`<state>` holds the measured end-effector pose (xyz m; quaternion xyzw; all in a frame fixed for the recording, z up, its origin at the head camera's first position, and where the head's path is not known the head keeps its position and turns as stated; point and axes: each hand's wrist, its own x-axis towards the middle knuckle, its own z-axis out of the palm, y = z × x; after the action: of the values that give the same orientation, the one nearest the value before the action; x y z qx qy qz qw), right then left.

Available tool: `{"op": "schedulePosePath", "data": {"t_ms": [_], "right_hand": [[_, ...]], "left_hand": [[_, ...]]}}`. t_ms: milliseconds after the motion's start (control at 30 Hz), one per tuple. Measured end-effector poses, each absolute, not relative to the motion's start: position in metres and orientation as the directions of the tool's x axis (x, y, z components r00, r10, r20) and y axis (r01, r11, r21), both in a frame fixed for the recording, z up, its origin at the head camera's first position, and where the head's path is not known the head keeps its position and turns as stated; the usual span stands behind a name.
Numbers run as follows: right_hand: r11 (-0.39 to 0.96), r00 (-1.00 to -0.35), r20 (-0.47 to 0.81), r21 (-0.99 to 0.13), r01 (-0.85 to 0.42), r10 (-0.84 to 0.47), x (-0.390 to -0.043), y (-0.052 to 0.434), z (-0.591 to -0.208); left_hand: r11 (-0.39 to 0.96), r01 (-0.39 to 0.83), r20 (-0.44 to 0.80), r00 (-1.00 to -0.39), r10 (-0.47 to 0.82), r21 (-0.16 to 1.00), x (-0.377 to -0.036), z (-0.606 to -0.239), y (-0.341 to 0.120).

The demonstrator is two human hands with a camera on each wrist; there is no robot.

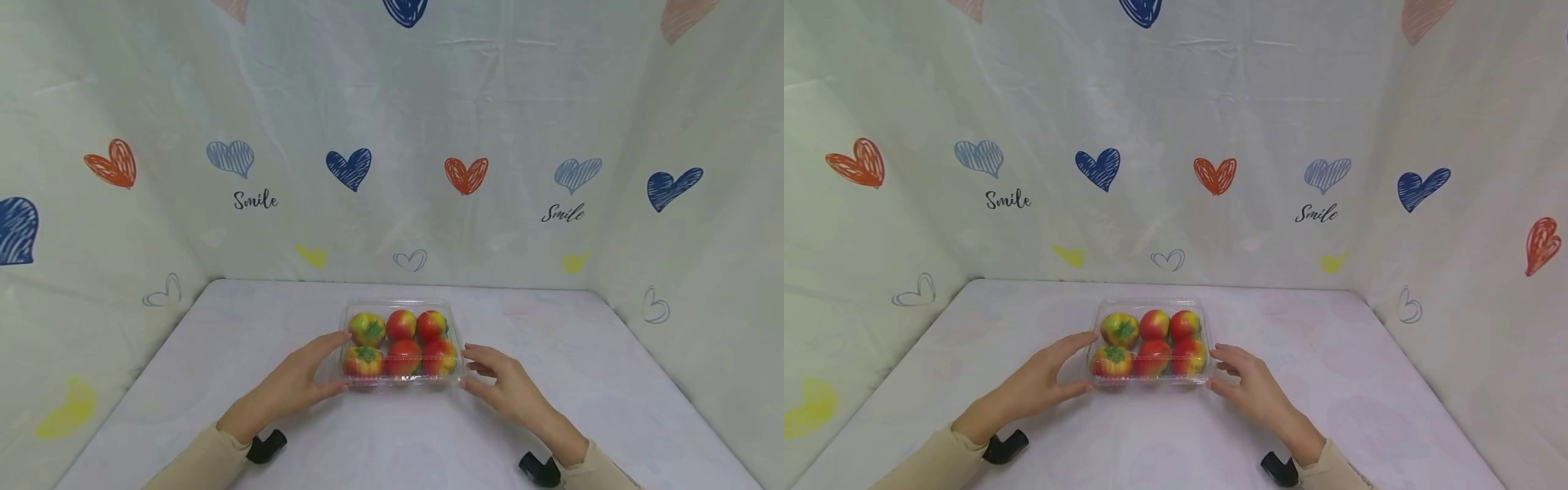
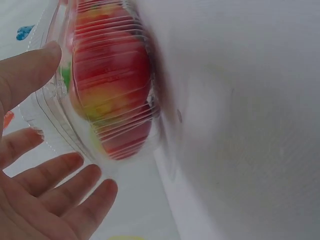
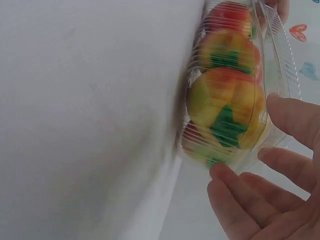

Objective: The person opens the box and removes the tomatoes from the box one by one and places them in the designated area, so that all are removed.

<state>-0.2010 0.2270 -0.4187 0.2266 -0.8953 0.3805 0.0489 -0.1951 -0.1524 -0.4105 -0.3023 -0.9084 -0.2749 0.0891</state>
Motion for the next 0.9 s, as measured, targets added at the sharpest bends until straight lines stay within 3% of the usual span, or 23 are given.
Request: {"op": "schedulePosePath", "data": {"t_ms": [233,533,900], "right_hand": [[0.635,-0.826,0.422,-0.533,-0.559,-0.373,-0.204,0.230,-0.411],[0.623,-0.822,0.448,-0.543,-0.563,-0.352,-0.207,0.234,-0.406],[0.605,-0.748,0.573,-0.477,-0.637,-0.335,-0.217,0.231,-0.398]], "left_hand": [[0.645,0.619,0.396,-0.784,0.477,0.449,-0.197,-0.404,-0.153],[0.582,0.650,0.436,-0.760,0.482,0.489,-0.199,-0.396,-0.154],[0.538,0.719,0.534,-0.691,0.486,0.440,-0.208,-0.387,-0.155]]}}
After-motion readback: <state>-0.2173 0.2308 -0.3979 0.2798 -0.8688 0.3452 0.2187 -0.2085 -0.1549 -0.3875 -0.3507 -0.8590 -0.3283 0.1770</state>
